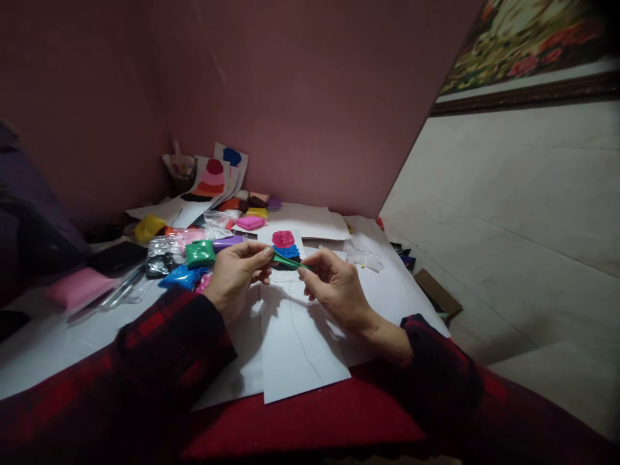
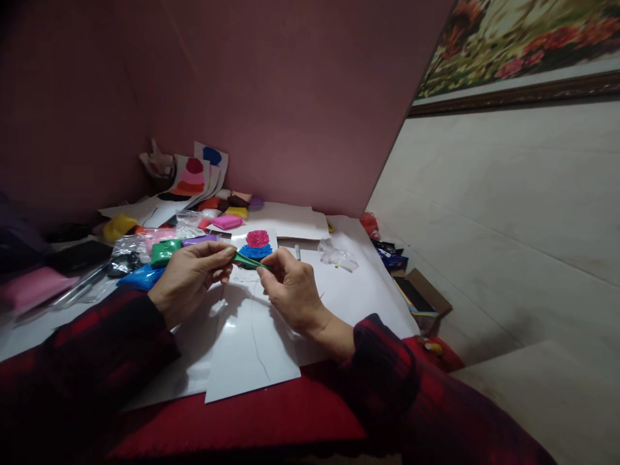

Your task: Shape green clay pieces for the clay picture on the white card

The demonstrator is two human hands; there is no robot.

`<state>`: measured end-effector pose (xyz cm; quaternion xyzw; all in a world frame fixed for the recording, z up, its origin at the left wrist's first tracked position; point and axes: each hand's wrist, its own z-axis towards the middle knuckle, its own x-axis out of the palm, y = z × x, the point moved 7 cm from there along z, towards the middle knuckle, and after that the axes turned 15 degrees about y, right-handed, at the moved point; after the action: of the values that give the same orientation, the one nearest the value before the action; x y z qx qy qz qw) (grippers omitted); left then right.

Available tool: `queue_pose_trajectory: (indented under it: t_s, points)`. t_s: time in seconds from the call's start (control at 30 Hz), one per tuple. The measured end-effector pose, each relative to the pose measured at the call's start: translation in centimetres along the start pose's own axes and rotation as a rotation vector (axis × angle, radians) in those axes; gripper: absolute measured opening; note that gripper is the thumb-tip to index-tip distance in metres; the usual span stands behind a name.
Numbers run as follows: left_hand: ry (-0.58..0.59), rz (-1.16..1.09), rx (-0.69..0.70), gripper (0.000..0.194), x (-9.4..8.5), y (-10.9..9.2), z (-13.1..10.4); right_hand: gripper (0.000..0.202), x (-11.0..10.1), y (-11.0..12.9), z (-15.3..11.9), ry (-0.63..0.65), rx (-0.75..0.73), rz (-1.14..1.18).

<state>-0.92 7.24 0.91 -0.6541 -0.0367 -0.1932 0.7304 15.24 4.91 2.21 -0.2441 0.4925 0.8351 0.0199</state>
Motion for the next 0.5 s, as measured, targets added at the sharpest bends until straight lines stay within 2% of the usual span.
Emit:
queue_pose_trajectory:
  t_s: [0.27, 0.4, 0.5]
  points:
    - [0.248, -0.048, -0.134, 0.025, 1.9, 1.0, -0.2, 0.025, 0.0, -0.6, 0.2, 0.026, 0.015, 0.01]
    - [0.311, 0.011, -0.163, 0.033, 2.5, 1.6, -0.4, 0.026, 0.5, -0.3, 0.2, 0.081, -0.006, 0.015]
    - [0.363, 0.071, -0.195, 0.031, 2.8, 2.1, -0.6, 0.024, 0.8, 0.0, 0.2, 0.117, -0.019, 0.014]
